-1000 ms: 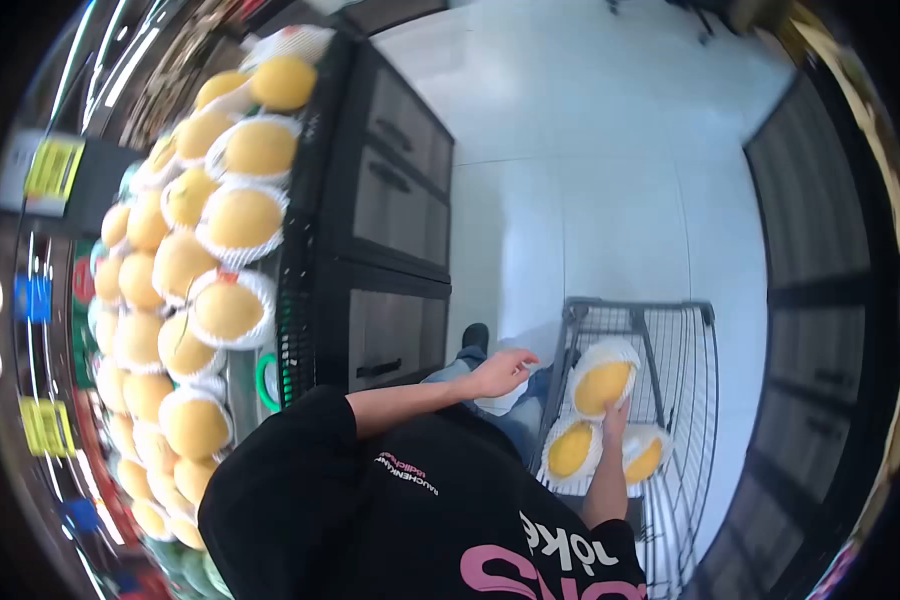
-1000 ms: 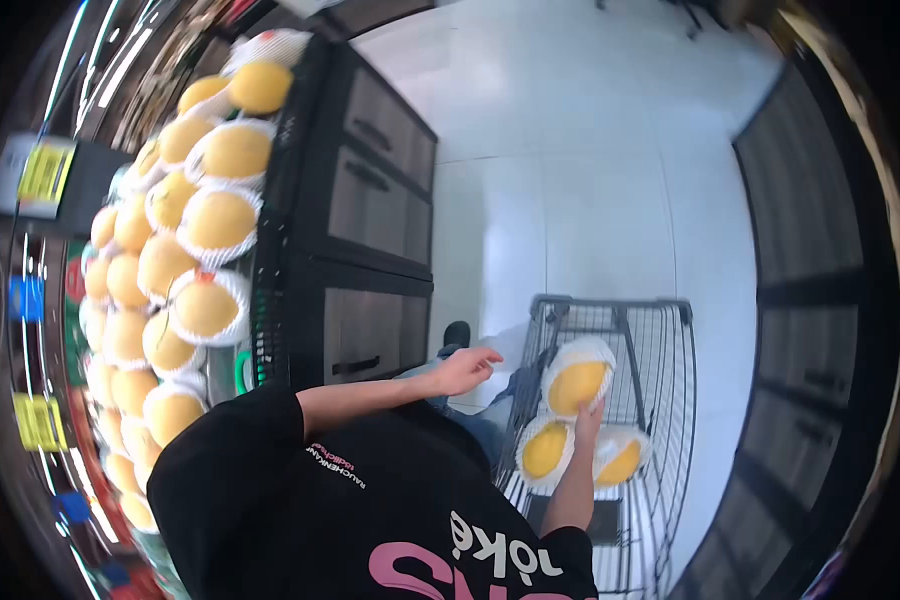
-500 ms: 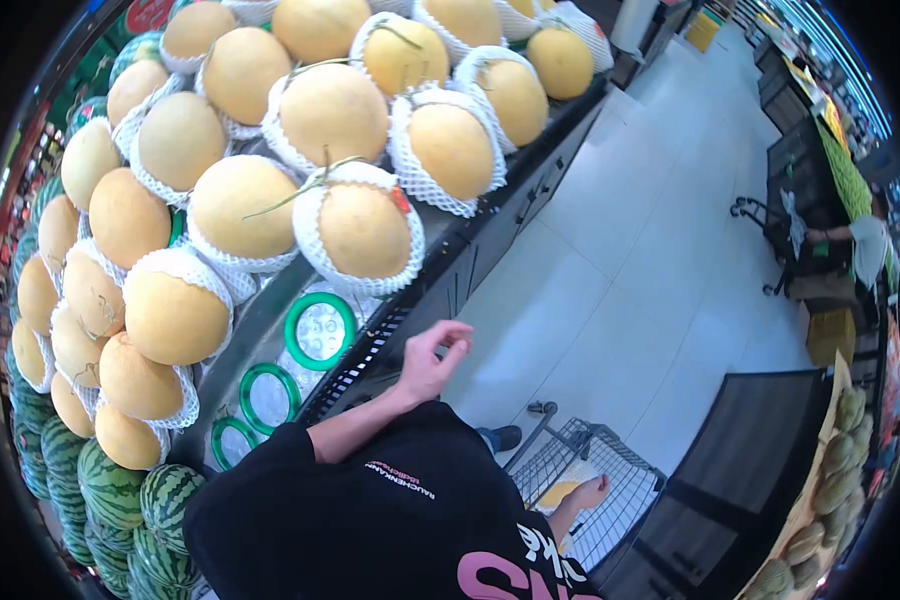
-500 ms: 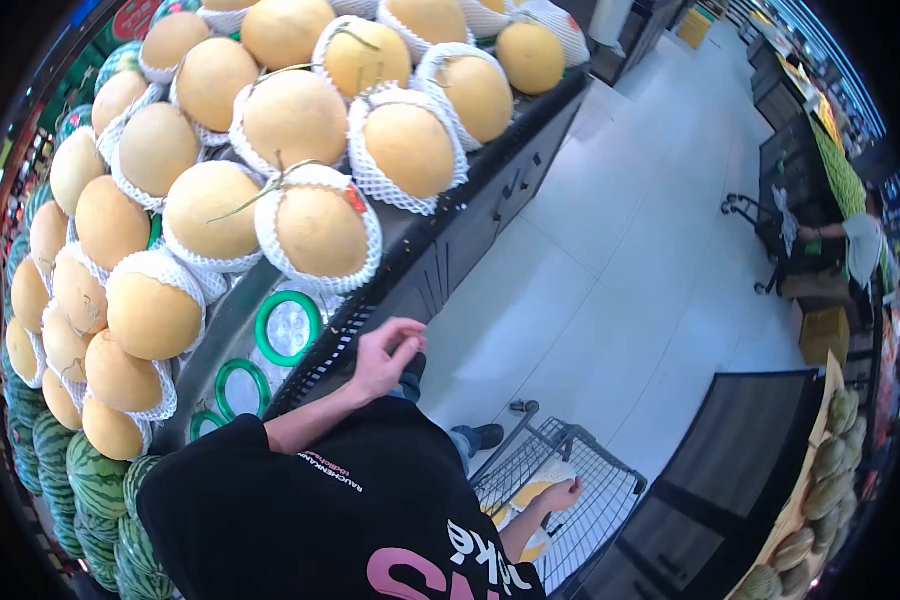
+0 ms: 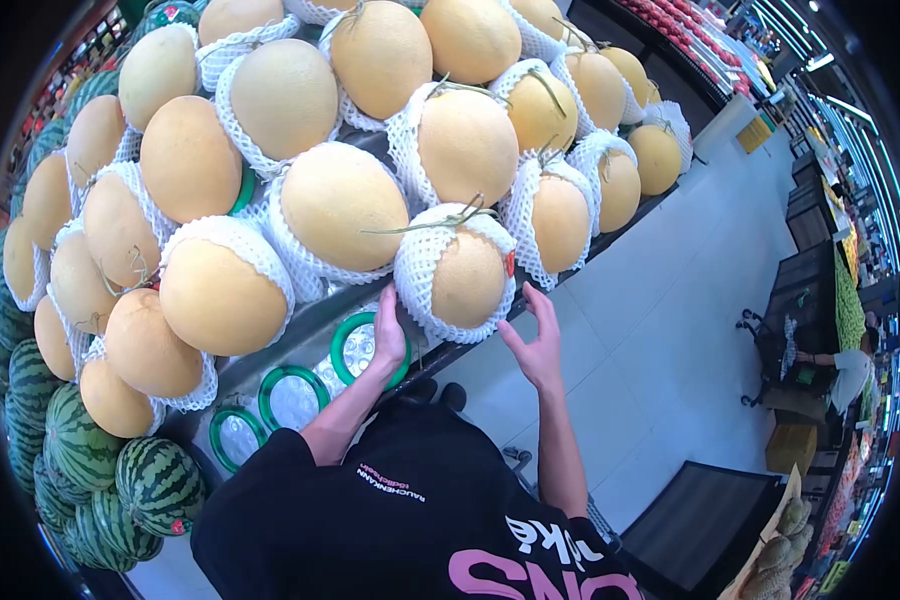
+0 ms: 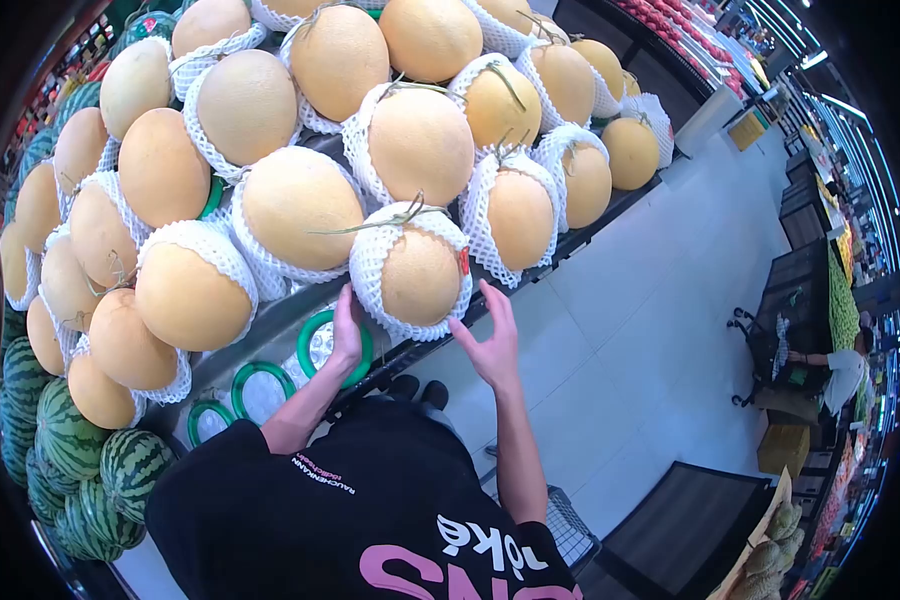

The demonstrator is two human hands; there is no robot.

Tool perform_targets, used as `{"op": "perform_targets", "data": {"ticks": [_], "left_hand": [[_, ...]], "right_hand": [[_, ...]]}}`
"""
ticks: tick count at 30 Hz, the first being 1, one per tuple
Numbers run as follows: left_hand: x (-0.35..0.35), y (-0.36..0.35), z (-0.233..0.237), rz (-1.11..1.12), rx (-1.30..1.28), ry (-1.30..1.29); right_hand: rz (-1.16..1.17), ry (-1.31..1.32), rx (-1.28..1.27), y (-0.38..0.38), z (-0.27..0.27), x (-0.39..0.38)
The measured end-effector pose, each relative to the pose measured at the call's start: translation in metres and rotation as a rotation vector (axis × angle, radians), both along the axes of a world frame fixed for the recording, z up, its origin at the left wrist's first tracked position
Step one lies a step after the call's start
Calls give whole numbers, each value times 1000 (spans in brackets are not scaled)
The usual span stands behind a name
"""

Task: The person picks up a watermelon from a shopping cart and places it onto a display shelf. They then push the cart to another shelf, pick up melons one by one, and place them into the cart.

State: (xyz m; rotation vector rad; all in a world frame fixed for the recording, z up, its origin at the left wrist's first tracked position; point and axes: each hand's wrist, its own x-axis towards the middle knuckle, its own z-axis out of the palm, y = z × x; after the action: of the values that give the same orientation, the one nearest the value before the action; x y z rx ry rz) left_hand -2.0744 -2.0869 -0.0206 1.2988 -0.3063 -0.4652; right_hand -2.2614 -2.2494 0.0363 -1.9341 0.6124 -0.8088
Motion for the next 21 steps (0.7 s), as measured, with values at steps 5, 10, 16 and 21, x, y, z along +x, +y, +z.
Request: {"op": "perform_targets", "data": {"ticks": [5,10,16,21], "left_hand": [[3,-3,19,-258,-147,266],[40,2,-18,-535,-137,234],[53,-14,-41,-456,-100,153],[32,-35,-22,-308,-317,172]], "right_hand": [[156,39,88,-19,-4,33],[292,-49,259,-35,-24,48],[425,-186,550,-37,-7,61],[422,-204,515,-30,4,57]]}}
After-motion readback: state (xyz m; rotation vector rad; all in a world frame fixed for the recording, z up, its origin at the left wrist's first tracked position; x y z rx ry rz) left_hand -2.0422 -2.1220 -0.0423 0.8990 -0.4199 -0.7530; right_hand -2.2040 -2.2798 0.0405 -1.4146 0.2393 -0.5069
